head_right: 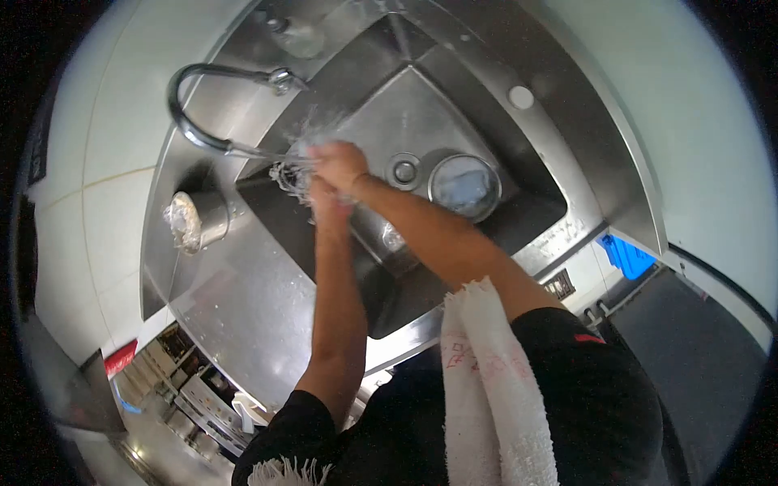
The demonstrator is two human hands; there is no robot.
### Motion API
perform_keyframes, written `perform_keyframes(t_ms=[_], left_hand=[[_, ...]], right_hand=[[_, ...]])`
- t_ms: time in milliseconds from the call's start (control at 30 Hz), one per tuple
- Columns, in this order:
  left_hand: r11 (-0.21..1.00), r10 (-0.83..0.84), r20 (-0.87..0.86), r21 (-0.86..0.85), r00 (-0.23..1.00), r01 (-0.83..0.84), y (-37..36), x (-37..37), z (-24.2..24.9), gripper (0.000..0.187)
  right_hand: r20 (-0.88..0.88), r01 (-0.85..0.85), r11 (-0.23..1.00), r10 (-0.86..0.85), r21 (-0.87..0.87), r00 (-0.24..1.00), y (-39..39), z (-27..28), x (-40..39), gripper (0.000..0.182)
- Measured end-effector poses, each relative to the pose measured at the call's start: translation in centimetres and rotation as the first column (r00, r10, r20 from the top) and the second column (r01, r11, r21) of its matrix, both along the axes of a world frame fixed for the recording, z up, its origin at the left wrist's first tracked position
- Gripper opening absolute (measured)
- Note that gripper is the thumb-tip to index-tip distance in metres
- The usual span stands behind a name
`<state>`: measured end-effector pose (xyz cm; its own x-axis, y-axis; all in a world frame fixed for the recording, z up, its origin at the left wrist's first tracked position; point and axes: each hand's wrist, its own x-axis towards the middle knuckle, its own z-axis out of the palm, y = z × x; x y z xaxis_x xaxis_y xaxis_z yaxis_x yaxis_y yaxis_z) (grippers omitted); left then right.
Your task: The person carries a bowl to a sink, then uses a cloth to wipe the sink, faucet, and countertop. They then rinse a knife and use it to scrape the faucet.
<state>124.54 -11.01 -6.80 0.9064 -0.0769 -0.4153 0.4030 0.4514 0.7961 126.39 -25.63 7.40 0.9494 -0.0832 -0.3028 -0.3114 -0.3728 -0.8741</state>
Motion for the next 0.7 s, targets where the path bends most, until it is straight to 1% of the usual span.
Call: perform_keyframes(t_ms=[33,67,100,133,167,200,233,267,333,367,400,433,467,533,600,633,667,700], left_hand=[[0.995,0.059,-0.085,0.085,0.995,-0.052,-0.9,-0.2,2.4,0.036],[0.982,0.122,-0.166,0.164,0.978,-0.095,-3.8,-0.7,6.8,0.033],[0.962,0.189,-0.245,0.243,0.951,-0.129,-5.7,-1.2,9.6,0.03],[0.969,0.189,-0.175,0.193,0.966,-0.155,-6.0,-1.4,10.1,0.027],[0.974,0.189,-0.103,0.143,0.976,-0.174,-6.2,-1.5,10.6,0.024],[0.978,0.191,-0.032,0.092,0.981,-0.188,-6.1,-1.4,10.9,0.021],[0.975,0.222,0.004,0.025,0.975,-0.222,-5.7,-1.3,10.8,0.018],[0.972,0.234,0.022,0.019,0.972,-0.234,-5.4,-0.9,10.6,0.02],[0.965,0.26,0.049,0.011,0.964,-0.261,-4.8,-0.3,9.6,0.023],[0.981,0.187,0.09,0.036,0.978,-0.191,-3.8,0.3,7.8,0.025],[0.991,0.111,0.127,0.063,0.986,-0.119,-2.6,1.2,5.2,0.026],[0.995,0.03,0.163,0.091,0.986,-0.046,-2.3,1.8,4.8,0.028],[0.995,0.075,0.108,0.06,0.991,-0.082,-2.3,1.8,4.3,0.028],[0.987,0.159,-0.002,0.008,0.987,-0.159,-3.4,1.5,6.3,0.029],[0.97,0.238,-0.112,-0.031,0.965,-0.243,-4.3,1.1,8.8,0.03],[0.957,0.273,-0.168,-0.048,0.947,-0.285,-4.5,1.0,9.2,0.031],[0.964,0.259,-0.158,0.101,0.953,-0.245,-4.5,0.8,9.6,0.031],[0.948,0.244,-0.153,0.247,0.958,-0.202,-4.5,0.5,9.8,0.032]], right_hand=[[-0.037,0.036,0.991,-0.031,0.128,0.999,-0.3,-1.8,0.6,0.04],[-0.081,0.077,0.966,-0.059,0.246,0.995,-0.6,-3.7,0.9,0.045],[-0.208,0.16,0.954,-0.108,0.252,0.972,-1.1,-4.4,1.1,0.049],[-0.333,0.244,0.938,-0.154,0.247,0.93,-1.3,-5.0,1.2,0.053],[-0.359,0.37,0.838,-0.228,0.401,0.905,-1.2,-6.2,1.0,0.052],[-0.4,0.478,0.696,-0.29,0.535,0.869,-0.8,-7.8,0.6,0.052],[-0.451,0.564,0.519,-0.339,0.642,0.825,-0.7,-7.6,0.6,0.052],[-0.362,0.493,0.535,-0.336,0.686,0.869,-0.4,-7.4,0.6,0.051],[-0.183,0.344,0.562,-0.322,0.752,0.929,0.1,-3.8,-0.9,0.05],[-0.046,0.279,0.757,-0.313,0.59,0.948,0.5,-2.0,-1.7,0.048],[0.086,0.218,0.899,-0.269,0.379,0.959,0.9,0.0,-2.6,0.047],[0.206,0.167,0.977,-0.192,0.134,0.959,1.3,0.7,-2.9,0.045],[0.239,0.187,0.979,-0.202,0.087,0.95,1.5,1.3,-2.8,0.045],[0.309,0.229,0.973,-0.218,-0.001,0.926,2.2,0.9,-2.6,0.046],[0.203,0.161,0.981,-0.137,-0.107,0.97,2.3,-1.1,-1.6,0.047],[0.146,0.122,0.98,-0.099,-0.159,0.984,1.9,-1.4,-0.9,0.049],[0.093,0.083,0.989,-0.072,-0.125,0.993,1.5,-1.6,-0.4,0.05],[0.038,0.045,0.995,-0.041,-0.09,0.998,0.9,-0.7,0.1,0.051]])
